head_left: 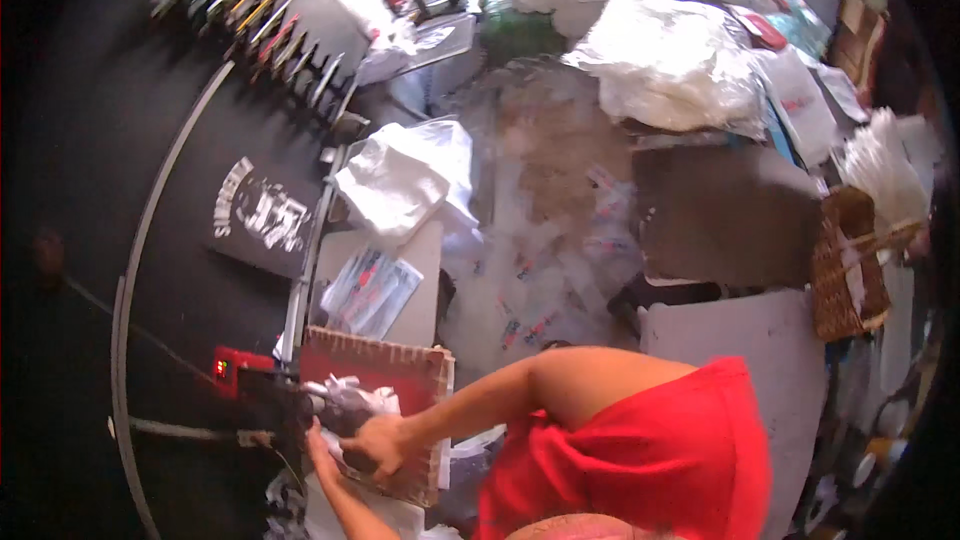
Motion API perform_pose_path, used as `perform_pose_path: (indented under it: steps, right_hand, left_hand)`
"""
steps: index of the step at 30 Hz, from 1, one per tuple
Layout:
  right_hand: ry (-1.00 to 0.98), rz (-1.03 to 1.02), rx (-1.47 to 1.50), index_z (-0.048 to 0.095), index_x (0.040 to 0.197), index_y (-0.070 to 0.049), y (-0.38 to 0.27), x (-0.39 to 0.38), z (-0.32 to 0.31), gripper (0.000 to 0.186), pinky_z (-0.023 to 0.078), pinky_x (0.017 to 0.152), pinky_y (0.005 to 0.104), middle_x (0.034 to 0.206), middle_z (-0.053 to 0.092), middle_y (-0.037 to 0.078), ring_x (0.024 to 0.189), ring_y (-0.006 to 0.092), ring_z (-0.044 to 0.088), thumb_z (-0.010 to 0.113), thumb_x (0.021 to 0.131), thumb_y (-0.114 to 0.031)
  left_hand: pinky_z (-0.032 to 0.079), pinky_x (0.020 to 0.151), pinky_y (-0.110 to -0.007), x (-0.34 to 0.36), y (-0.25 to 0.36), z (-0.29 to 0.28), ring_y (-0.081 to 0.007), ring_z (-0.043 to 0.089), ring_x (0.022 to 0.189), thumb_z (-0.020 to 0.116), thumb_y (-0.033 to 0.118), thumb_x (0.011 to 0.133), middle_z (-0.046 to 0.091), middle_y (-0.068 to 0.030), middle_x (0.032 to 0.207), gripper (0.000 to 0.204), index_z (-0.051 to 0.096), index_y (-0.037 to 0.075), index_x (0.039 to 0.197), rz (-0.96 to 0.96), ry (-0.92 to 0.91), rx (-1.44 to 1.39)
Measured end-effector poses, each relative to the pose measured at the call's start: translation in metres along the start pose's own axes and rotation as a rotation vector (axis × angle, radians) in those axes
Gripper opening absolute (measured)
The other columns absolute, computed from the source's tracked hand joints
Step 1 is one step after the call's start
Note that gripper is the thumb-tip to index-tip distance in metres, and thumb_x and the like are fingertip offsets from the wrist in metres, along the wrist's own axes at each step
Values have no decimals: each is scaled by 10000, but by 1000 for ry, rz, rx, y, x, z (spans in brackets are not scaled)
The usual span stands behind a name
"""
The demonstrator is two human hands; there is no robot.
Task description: The person prepares tote bags for printing by placing them on a work surface, aligning a graphic decal on the center of each bag, and using a hand tool to press the decal onto the fabric.
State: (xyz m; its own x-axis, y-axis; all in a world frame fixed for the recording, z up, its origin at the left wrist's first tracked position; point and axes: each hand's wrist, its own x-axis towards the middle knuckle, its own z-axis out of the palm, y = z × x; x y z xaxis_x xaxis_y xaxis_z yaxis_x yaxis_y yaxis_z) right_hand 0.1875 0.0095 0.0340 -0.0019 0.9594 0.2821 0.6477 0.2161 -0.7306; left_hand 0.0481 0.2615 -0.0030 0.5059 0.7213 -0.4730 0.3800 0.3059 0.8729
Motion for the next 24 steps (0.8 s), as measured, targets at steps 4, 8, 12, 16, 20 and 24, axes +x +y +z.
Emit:
perform_pose_path:
  steps: [4, 8, 12, 16, 20, 24]
  right_hand:
    - [37, -141, 25, 496, 1123, -17, -51, 18, -32, 699, 494, 690, 505, 806, 645, 229, 793, 429, 634, 761, 608, -409]
    - [14, -208, 157, 490, 1158, -13, -49, 24, -52, 675, 505, 723, 468, 822, 645, 218, 798, 403, 643, 742, 646, -373]
    - [-164, -226, 954, 482, 1242, -5, -43, 16, -84, 659, 479, 852, 375, 1105, 619, 172, 1048, 232, 582, 750, 742, -340]
    - [-709, -431, 789, 486, 1300, -2, 10, -27, -105, 754, 421, 977, 378, 1226, 561, 168, 1139, 256, 527, 797, 729, -385]
    - [-969, 165, 655, 526, 1185, 15, 102, -97, -63, 661, 462, 896, 357, 1135, 580, 139, 1033, 228, 562, 820, 719, -353]
    - [-767, 215, 672, 562, 1032, -14, 91, -112, -36, 497, 493, 734, 319, 984, 626, 79, 889, 147, 587, 811, 751, -339]
  left_hand:
    - [425, 995, -476, -72, 4, -11, -336, 530, 1169, 611, 545, 864, 532, -206, 1292, 746, 454, 2, 1351, 101, -1, -173]
    - [439, 977, -485, -91, -6, -7, -354, 551, 1126, 592, 560, 871, 554, -226, 1253, 758, 447, 2, 1364, 268, -49, -486]
    - [453, 960, -495, -101, -6, 19, -373, 572, 1083, 574, 575, 878, 576, -247, 1215, 770, 441, 3, 1376, 443, -206, -811]
    - [466, 943, -504, -147, -22, 22, -391, 592, 1040, 555, 590, 885, 598, -267, 1176, 783, 434, 3, 1389, 557, -358, -1061]
    - [492, 913, -485, -197, 16, 66, -372, 612, 989, 559, 483, 922, 622, -247, 1152, 611, 510, 35, 1334, 519, -211, -909]
    - [510, 851, -467, -218, 58, 83, -333, 618, 930, 553, 428, 927, 627, -224, 1131, 599, 436, 53, 1380, 615, -95, -925]
